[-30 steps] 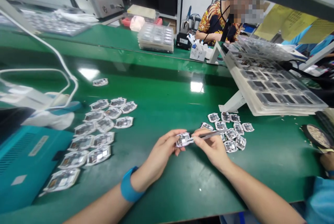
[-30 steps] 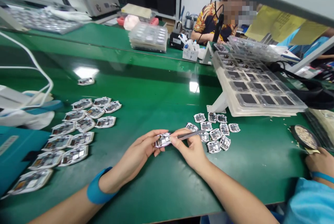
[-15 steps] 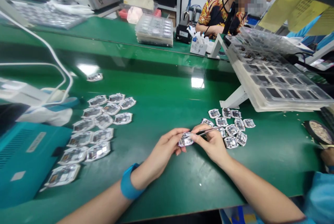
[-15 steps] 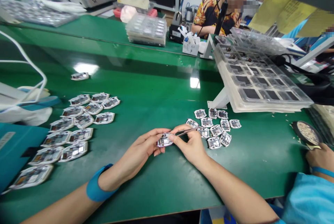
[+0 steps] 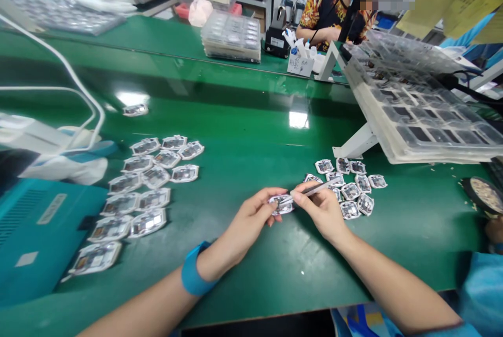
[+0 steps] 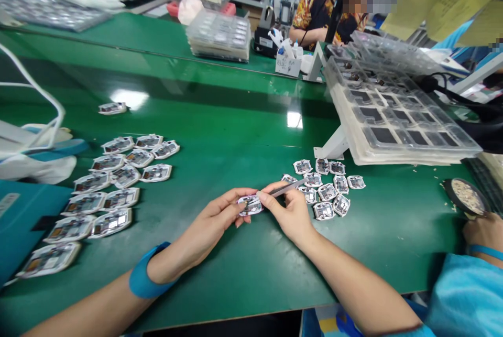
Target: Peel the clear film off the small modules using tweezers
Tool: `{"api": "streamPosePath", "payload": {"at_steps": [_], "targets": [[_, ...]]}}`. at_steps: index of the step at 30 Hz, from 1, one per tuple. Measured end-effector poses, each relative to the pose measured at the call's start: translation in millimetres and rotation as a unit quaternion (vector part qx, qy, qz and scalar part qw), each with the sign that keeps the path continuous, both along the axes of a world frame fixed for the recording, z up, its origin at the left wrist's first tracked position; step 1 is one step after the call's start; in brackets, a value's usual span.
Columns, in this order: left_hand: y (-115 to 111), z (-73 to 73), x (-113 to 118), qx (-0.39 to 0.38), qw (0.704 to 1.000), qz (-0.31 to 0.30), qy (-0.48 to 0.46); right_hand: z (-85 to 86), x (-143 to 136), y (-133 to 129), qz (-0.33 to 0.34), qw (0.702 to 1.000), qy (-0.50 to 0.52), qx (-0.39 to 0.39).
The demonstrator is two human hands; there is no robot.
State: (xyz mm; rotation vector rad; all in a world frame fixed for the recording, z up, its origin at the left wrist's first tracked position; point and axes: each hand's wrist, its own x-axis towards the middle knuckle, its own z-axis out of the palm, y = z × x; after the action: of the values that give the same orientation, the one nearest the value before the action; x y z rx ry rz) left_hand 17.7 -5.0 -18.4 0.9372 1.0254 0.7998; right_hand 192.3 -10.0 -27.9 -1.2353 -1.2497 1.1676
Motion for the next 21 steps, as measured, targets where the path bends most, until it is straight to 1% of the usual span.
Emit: {"api": "streamPosePath", "payload": {"at_steps": [5,12,21], "targets": [[-0.3,1.8,1.0,0.031,0.998,-0.024,0.04,0.2,-1.7,-0.2,-0.012,1.0,-0.015,0.002],[-0.2,-2.0,1.7,0.059,0.995,-0.044,0.061,-1.0,-0.7,0.6,-0.006,1.0,0.003,-0.017],[-0.3,0.9,0.9,0.054,0.995,-0.052,0.058,-2.2,0.7,2.4,-0.009,1.0,0.016,-0.015]]}}
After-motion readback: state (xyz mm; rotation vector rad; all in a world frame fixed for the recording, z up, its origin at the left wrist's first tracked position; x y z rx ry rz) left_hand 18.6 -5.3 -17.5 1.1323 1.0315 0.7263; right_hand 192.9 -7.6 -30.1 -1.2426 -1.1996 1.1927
